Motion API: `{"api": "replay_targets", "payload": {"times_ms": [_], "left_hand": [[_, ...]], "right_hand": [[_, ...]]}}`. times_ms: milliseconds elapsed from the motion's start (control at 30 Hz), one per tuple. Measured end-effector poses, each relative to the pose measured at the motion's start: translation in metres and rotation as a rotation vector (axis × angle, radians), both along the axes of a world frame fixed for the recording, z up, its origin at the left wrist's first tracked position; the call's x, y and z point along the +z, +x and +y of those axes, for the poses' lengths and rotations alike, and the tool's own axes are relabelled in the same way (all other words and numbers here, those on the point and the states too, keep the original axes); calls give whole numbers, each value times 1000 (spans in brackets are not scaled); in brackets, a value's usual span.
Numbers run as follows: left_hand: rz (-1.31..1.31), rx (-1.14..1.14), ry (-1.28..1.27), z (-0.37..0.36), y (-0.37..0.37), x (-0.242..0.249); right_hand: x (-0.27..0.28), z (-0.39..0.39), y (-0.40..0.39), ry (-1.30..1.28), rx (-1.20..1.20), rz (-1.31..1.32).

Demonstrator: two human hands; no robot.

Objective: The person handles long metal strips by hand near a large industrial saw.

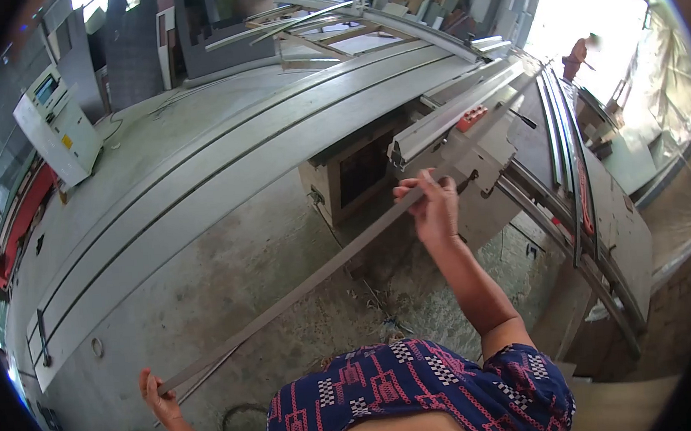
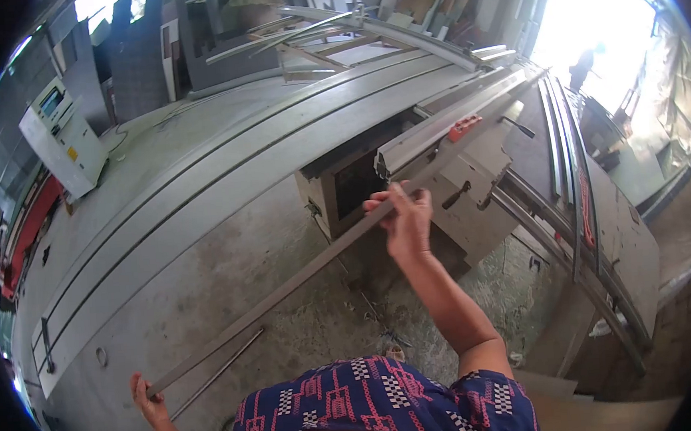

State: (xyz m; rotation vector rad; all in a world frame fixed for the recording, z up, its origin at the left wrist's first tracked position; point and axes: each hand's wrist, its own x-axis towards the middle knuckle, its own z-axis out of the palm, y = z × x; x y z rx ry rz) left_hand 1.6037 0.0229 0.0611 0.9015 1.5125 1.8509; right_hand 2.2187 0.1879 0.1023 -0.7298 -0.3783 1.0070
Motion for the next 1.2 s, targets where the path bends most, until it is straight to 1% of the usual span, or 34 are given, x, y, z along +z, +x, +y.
{"api": "replay_targets", "payload": {"times_ms": [100,200,233,333,367,433,500,533,567,633,700,900,1100,1200], "left_hand": [[-113,88,70,-9,-66,-12],[-114,232,33,-23,-115,-17],[-103,208,32,-28,-130,-16],[-128,289,39,-43,-160,-25],[-123,345,19,-49,-171,-29],[-115,459,-18,-61,-194,-36],[-83,528,-250,-75,-221,-29],[-68,562,-364,-81,-227,-22],[-80,583,-332,-85,-230,-19],[-100,625,-268,-83,-209,3],[-93,655,-251,-87,-216,13],[-48,688,-258,-96,-247,22],[-16,695,-313,-102,-278,18],[0,690,-367,-103,-296,16]], "right_hand": [[4,-5,-58,-2,82,48],[8,-15,-104,-29,149,45],[11,-17,-115,-43,173,37],[4,-24,-146,-14,261,48],[4,-28,-155,-40,283,20],[3,-34,-171,-58,362,45],[9,-39,-183,-74,446,75],[11,-41,-188,-75,478,85],[12,-44,-192,-77,512,95],[13,-47,-201,-108,576,110],[15,-49,-208,-168,631,124],[3,-49,-228,-249,711,142],[-9,-42,-234,-277,708,116],[-6,-39,-238,-293,693,111]]}}
